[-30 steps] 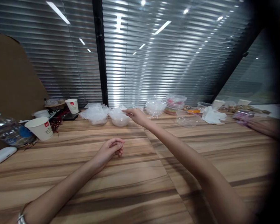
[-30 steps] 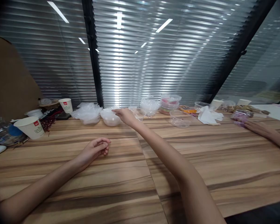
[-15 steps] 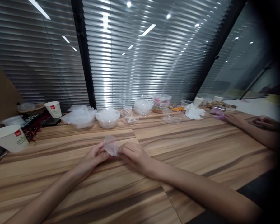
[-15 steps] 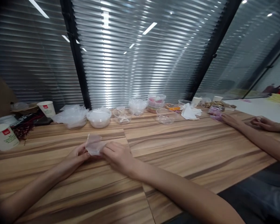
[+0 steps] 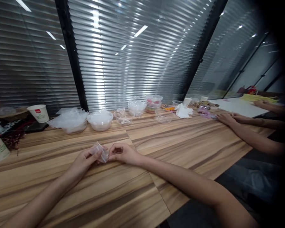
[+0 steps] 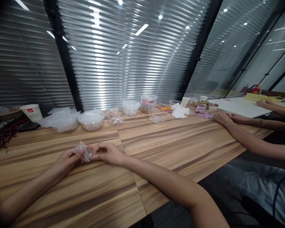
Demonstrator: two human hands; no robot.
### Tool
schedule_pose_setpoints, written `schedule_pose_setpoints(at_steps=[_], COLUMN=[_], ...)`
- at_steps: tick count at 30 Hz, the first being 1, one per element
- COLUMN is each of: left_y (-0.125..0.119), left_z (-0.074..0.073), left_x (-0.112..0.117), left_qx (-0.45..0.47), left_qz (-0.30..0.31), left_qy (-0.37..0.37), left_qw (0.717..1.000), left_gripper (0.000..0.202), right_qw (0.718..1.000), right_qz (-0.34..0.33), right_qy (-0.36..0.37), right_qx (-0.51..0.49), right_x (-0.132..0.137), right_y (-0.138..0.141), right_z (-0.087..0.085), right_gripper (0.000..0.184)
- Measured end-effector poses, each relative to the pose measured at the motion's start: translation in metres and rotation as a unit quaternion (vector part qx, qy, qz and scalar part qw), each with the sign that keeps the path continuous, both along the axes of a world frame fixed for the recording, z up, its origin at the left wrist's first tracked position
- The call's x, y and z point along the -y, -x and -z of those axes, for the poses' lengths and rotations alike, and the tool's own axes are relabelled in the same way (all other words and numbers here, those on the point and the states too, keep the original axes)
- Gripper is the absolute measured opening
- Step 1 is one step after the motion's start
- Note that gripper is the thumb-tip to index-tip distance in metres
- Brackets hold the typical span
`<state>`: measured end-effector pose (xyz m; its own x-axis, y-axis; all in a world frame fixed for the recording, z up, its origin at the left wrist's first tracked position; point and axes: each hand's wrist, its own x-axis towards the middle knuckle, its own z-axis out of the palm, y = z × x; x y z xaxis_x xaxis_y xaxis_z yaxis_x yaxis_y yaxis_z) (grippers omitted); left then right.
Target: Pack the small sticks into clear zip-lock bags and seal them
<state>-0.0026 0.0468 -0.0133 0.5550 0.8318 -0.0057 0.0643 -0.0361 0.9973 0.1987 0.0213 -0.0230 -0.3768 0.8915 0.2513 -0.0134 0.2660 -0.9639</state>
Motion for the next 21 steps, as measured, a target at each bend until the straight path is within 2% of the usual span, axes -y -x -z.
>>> schedule_pose_setpoints(at_steps=[3, 6, 8, 12, 15, 19, 21], left_y=[0.002, 0.003, 0.002, 0.001, -0.002, -0.005, -0.005], left_z=[0.0, -0.002, -0.004, -0.003, 0.0, 0.0, -0.001], left_x=[0.001, 0.004, 0.005, 0.003, 0.001, 0.0, 0.001], left_qx=[0.014, 0.014, 0.031, 0.056, 0.09, 0.14, 0.142], left_qz=[0.005, 0.004, 0.0, -0.026, -0.056, -0.086, -0.121], left_qy=[0.039, 0.046, 0.061, 0.094, 0.098, 0.08, 0.036], left_qw=[0.999, 0.999, 0.998, 0.994, 0.99, 0.983, 0.982], left_gripper=[0.028, 0.026, 0.028, 0.036, 0.032, 0.04, 0.051], right_qw=[0.978, 0.942, 0.939, 0.956, 0.966, 0.969, 0.971], right_qz=[0.04, 0.09, 0.1, 0.096, 0.097, 0.072, 0.056], right_qy=[0.129, 0.191, 0.194, 0.159, 0.151, 0.142, 0.139], right_qx=[-0.158, -0.26, -0.267, -0.227, -0.189, -0.188, -0.188], right_x=[-0.005, -0.01, -0.011, -0.008, -0.004, -0.001, 0.0], right_y=[-0.008, -0.015, -0.016, -0.011, -0.008, -0.007, -0.007], right_z=[0.004, 0.007, 0.009, 0.007, 0.005, 0.002, 0.001], right_gripper=[0.023, 0.028, 0.028, 0.026, 0.026, 0.026, 0.027])
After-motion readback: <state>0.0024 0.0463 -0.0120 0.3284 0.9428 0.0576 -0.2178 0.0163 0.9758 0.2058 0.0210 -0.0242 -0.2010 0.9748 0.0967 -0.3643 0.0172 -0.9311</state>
